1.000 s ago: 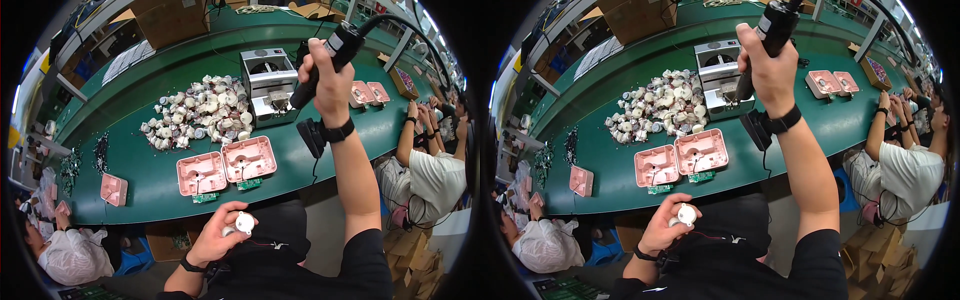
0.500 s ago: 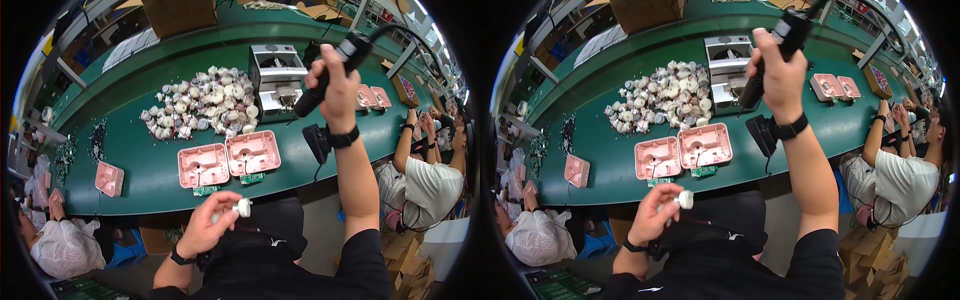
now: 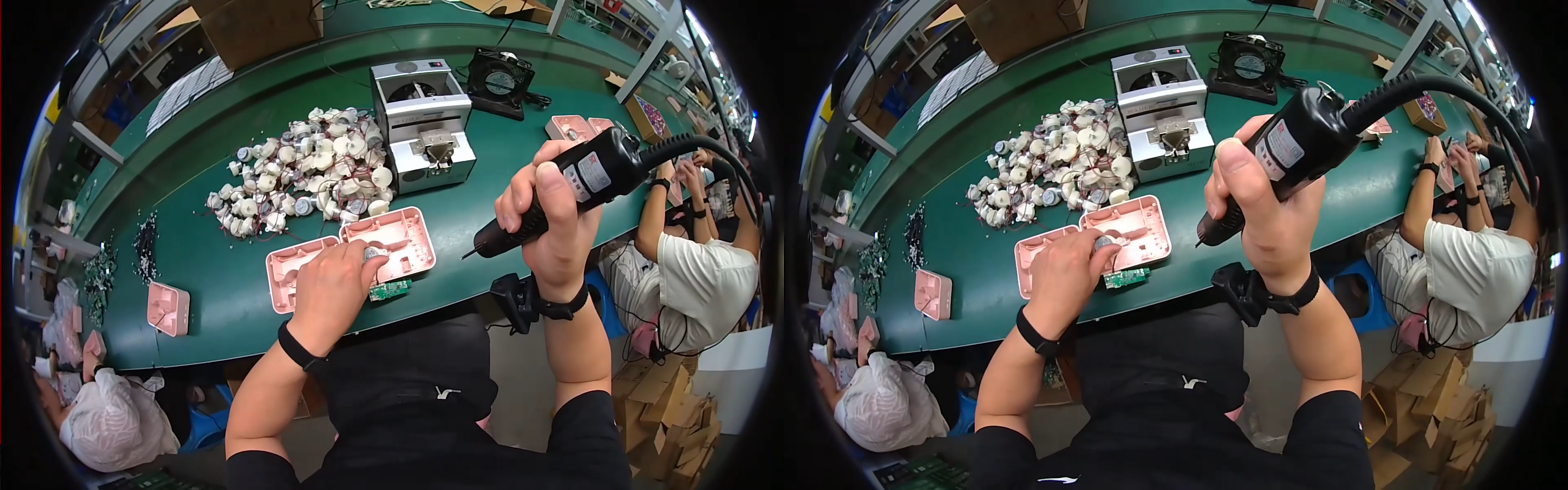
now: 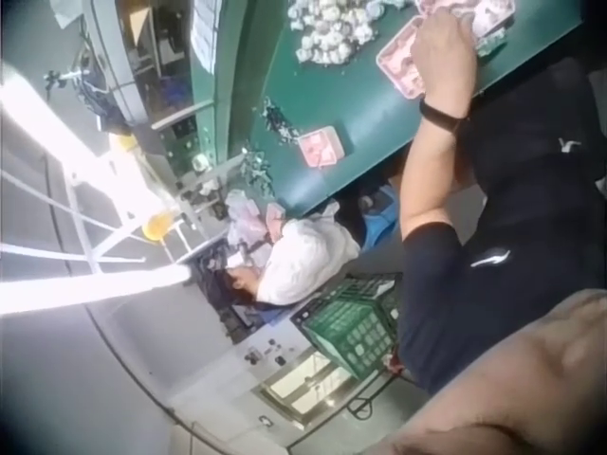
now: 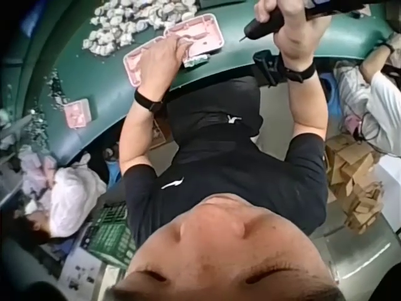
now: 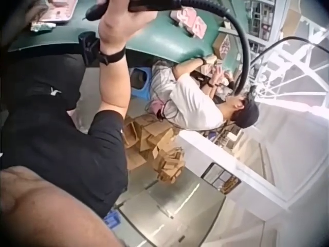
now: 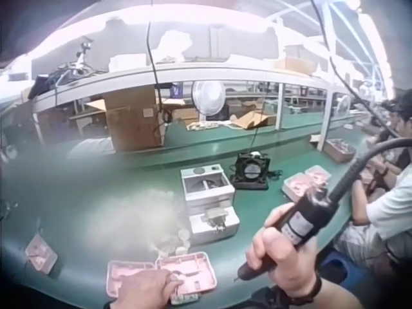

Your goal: Assembling small electronic components using an electric screwdriver on a factory production line.

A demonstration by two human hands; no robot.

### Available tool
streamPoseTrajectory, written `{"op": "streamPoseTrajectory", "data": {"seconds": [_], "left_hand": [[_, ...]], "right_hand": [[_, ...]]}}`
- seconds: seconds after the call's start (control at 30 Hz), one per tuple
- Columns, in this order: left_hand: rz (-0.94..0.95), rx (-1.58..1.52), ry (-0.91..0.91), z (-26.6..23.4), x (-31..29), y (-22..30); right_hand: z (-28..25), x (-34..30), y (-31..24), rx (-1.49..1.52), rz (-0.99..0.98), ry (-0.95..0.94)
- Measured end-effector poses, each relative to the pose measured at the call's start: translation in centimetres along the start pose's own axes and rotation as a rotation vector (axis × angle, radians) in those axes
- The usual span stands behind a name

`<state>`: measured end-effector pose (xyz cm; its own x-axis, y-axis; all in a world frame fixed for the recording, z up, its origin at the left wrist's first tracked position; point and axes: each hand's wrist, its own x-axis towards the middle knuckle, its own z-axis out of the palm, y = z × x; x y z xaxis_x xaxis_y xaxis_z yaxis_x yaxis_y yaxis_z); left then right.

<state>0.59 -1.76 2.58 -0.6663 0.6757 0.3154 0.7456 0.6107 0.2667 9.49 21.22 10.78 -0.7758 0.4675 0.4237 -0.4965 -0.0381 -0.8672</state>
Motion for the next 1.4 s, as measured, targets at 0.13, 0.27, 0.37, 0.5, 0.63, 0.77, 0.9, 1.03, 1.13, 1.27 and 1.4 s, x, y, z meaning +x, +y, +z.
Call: {"op": "streamPoseTrajectory", "data": {"seconds": [0.13,0.27,0.37,0.5,0.63,0.77,0.9,1.03,1.13,1.27,1.4], "left_hand": [[0.035,0.022,0.009,0.8,0.3,0.2],[0.006,0.059,-0.062,1.3,0.4,0.3],[0.000,0.067,-0.037,1.3,0.5,0.6],[0.006,-0.004,-0.033,0.6,1.0,0.1],[0.032,-0.030,-0.035,1.1,1.0,-0.9],[0.033,-0.023,-0.062,1.5,1.1,-1.1],[0.018,-0.011,-0.068,1.4,0.9,-1.3],[0.027,-0.005,-0.041,1.7,0.7,-1.4],[0.029,-0.010,-0.037,1.8,0.6,-1.5],[0.019,-0.019,-0.065,1.8,0.8,-1.5],[-0.009,0.001,-0.093,1.6,0.9,-1.5]], "right_hand": [[-0.5,-0.1,0.0,-0.009,-0.002,-0.004],[-0.6,-0.2,0.3,0.005,0.002,-0.008],[-0.6,-0.6,0.6,0.025,0.005,-0.020],[-0.4,-0.9,0.9,0.082,-0.008,-0.048],[2.0,-0.8,1.5,0.237,-0.017,-0.008],[3.7,-0.2,3.5,0.170,0.004,-0.092],[5.9,0.5,5.9,0.039,-0.016,-0.154],[7.3,1.0,6.6,0.001,-0.038,-0.164],[8.0,1.1,7.1,-0.008,-0.048,-0.185],[8.6,1.3,7.5,-0.029,-0.069,-0.202],[9.3,1.4,7.7,-0.031,-0.091,-0.193]]}}
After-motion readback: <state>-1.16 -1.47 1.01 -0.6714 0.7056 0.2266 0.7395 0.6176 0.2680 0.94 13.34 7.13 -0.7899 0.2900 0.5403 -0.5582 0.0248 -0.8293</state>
